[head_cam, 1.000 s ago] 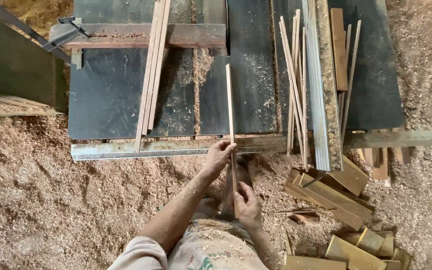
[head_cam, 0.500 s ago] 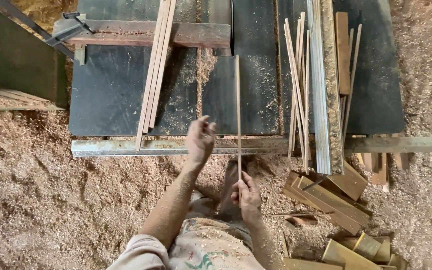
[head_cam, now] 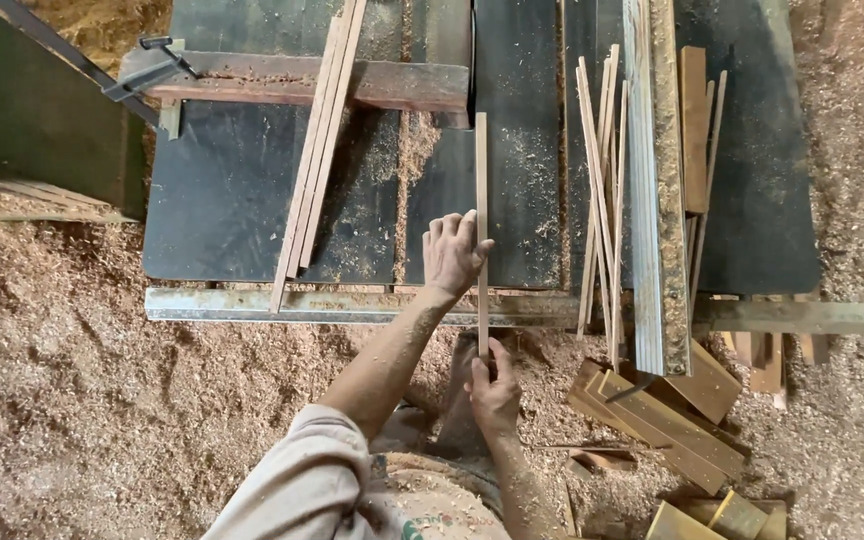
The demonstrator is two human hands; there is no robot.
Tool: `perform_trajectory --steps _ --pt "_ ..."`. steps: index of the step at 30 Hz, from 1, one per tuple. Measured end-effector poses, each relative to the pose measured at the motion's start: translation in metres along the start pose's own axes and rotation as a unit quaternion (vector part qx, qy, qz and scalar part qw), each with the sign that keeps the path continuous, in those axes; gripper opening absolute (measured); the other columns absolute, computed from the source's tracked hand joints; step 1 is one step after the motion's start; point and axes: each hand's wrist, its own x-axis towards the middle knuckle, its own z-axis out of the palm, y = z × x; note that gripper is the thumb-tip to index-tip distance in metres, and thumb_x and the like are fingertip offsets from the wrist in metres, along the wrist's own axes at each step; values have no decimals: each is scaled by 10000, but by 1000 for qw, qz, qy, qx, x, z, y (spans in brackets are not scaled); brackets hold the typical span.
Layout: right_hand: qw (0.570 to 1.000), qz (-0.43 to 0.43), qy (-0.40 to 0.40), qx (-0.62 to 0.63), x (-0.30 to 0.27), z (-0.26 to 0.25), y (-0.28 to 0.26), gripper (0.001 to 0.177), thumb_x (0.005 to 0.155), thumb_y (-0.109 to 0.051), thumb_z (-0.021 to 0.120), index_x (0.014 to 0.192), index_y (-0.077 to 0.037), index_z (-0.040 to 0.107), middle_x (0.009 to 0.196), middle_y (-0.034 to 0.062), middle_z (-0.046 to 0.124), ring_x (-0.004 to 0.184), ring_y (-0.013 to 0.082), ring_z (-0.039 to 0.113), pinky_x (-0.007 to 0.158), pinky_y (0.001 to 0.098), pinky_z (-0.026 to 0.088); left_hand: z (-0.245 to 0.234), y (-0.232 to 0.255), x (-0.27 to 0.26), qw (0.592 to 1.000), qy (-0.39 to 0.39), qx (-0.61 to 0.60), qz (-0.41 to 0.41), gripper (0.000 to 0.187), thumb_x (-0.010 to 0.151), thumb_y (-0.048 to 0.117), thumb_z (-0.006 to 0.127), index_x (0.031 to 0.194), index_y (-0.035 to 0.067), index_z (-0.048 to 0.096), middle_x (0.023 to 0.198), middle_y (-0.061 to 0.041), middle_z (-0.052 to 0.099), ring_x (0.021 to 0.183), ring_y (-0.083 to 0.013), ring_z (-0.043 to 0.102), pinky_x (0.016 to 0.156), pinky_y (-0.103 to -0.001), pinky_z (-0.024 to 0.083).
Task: Handling and organizing thin wood strips on a table saw workbench after cutting.
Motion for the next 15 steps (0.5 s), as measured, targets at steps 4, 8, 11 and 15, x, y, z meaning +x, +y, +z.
perform_trajectory --steps 4,8,11,15 --pt "1000 2 -2 -21 12 11 4 438 937 -211 635 1371 -150 641 1005 232 748 642 248 754 533 301 656 17 5 12 999 17 31 11 583 861 510 706 1335 183 611 1158 -33 561 1184 -262 476 981 -412 406" --pt "999 -45 -12 -13 15 14 -12 412 958 -138 606 1364 -91 652 1060 290 720 659 321 750 497 339 648 15 6 18 997 50 55 20 506 899 436 673 1326 167 629 1152 -47 580 1182 -254 494 988 -414 402" --pt "996 -81 -16 -18 19 16 -11 396 952 -115 612 1344 -89 663 1006 243 724 579 239 719 444 287 644 8 8 23 996 61 52 25 451 918 376 646 1309 151 640 1130 -61 578 1163 -264 498 990 -428 386" --pt "992 -126 -11 -8 32 24 10 377 942 -98 625 1312 -42 676 931 251 711 497 236 693 360 296 608 8 9 28 996 64 65 13 426 917 344 614 1292 147 657 1131 -63 575 1161 -265 494 1002 -446 371"
